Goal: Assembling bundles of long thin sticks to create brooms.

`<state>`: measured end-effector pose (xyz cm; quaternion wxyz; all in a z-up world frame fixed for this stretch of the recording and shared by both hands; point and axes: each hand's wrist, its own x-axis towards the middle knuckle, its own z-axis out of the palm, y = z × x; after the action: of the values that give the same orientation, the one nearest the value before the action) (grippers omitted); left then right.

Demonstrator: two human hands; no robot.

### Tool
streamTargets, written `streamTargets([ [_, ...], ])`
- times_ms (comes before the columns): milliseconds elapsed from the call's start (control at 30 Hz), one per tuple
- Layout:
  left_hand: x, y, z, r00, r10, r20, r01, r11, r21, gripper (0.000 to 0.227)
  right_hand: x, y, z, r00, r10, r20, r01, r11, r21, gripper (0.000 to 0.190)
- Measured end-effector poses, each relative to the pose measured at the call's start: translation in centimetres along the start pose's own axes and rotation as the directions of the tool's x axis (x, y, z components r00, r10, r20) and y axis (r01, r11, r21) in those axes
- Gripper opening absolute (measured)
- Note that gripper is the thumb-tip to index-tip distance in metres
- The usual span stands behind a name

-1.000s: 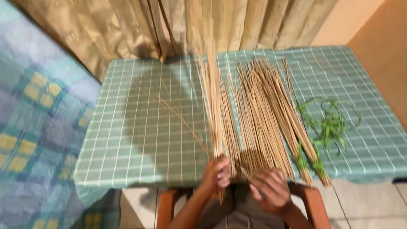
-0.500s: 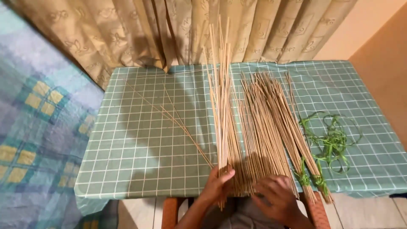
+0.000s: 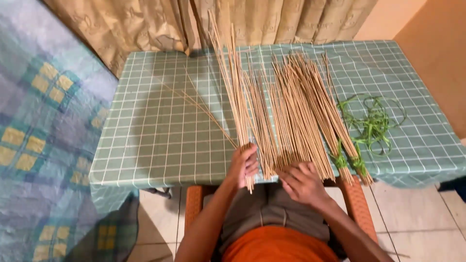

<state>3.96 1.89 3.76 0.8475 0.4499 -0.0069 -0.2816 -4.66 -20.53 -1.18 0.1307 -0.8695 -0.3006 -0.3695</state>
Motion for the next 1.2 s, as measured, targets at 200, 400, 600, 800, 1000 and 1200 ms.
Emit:
streamTargets([
  [200,0.7,-0.9,0.0,0.998,0.016,0.068,-0.012,0.998,-0.059,0.023,2.0,-2.3,-1.9,0.999,-0.029,0.040,0.029,1.000,0.009,0.020],
  [400,1.3,-2.1,-0.6,0.997,0.038,0.066,-0.035,0.999,-0.040,0.020,0.9,-2.1,-1.8,0.997,-0.057,-0.057,0.057,0.998,0.007,0.013],
  [600,0.7,-1.6,0.2,0.994,0.053,0.095,-0.049,0.998,-0.047,0.019,0.3,-2.2,-0.4,0.997,-0.072,-0.020,0.071,0.995,-0.070,0.021],
  [800,1.7,-2.7,-0.7,0.996,0.044,0.073,-0.040,0.997,-0.059,0.020,2.7,-3.5,-2.3,0.986,-0.128,-0.109,0.123,0.991,-0.053,0.013],
  [1000,-0.6,-1.2,1.6,0.998,0.055,0.039,-0.053,0.997,-0.049,0.022,-1.2,-1.7,0.5,0.942,-0.108,-0.316,0.089,0.993,-0.077,0.008],
  [1200,-2.9,-1.5,3.8,0.998,0.057,-0.021,-0.054,0.995,0.089,0.046,-4.4,-2.0,2.6,0.911,-0.155,-0.383,0.177,0.984,0.024,0.004],
])
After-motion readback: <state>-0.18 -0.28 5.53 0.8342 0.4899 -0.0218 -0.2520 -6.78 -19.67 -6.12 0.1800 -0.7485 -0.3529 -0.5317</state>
